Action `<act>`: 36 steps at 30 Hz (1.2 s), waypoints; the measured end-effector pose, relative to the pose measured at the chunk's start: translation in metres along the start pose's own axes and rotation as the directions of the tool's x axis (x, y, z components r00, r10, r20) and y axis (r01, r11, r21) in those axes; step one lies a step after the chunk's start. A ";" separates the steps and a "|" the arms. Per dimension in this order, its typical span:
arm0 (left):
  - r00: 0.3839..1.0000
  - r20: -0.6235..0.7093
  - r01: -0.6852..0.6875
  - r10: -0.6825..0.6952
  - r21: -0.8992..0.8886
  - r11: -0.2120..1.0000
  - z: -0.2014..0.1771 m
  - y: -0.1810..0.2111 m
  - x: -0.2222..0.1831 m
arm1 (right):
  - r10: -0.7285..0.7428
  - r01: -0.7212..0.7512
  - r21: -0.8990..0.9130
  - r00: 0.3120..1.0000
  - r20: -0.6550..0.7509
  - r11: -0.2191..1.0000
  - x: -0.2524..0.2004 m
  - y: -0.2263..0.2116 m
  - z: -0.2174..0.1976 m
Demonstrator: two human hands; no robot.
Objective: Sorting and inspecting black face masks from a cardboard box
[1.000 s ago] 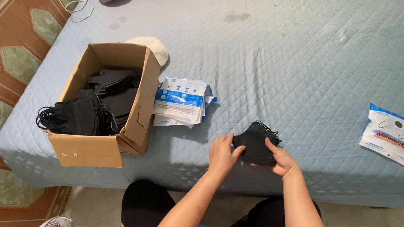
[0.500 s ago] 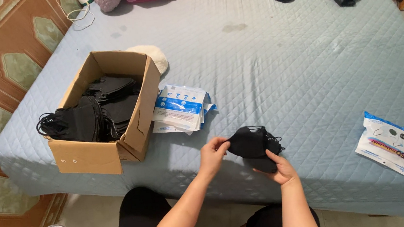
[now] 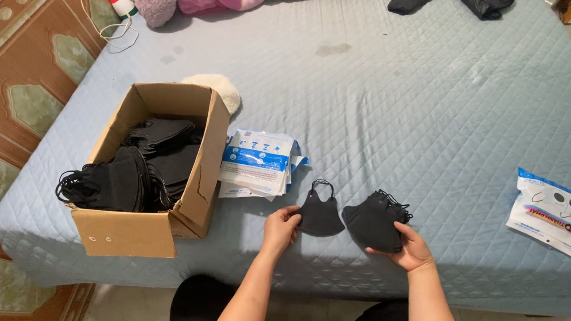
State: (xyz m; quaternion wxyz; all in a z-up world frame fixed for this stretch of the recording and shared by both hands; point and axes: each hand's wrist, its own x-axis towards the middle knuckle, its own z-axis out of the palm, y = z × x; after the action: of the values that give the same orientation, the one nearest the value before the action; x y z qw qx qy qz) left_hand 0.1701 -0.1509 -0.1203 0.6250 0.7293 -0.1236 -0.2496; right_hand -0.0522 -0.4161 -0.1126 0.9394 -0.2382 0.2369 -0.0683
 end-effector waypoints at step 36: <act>0.958 -0.021 -0.276 0.288 0.227 0.934 0.026 0.017 -0.030 | 0.215 -0.199 -0.226 0.975 0.048 0.954 0.032 -0.003 -0.017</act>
State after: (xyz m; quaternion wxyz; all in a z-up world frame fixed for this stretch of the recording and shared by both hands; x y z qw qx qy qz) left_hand 0.1334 -0.1614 -0.0997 0.5720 0.7757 -0.2371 -0.1224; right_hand -0.0325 -0.4334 -0.1370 0.9172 -0.3168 0.2326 0.0657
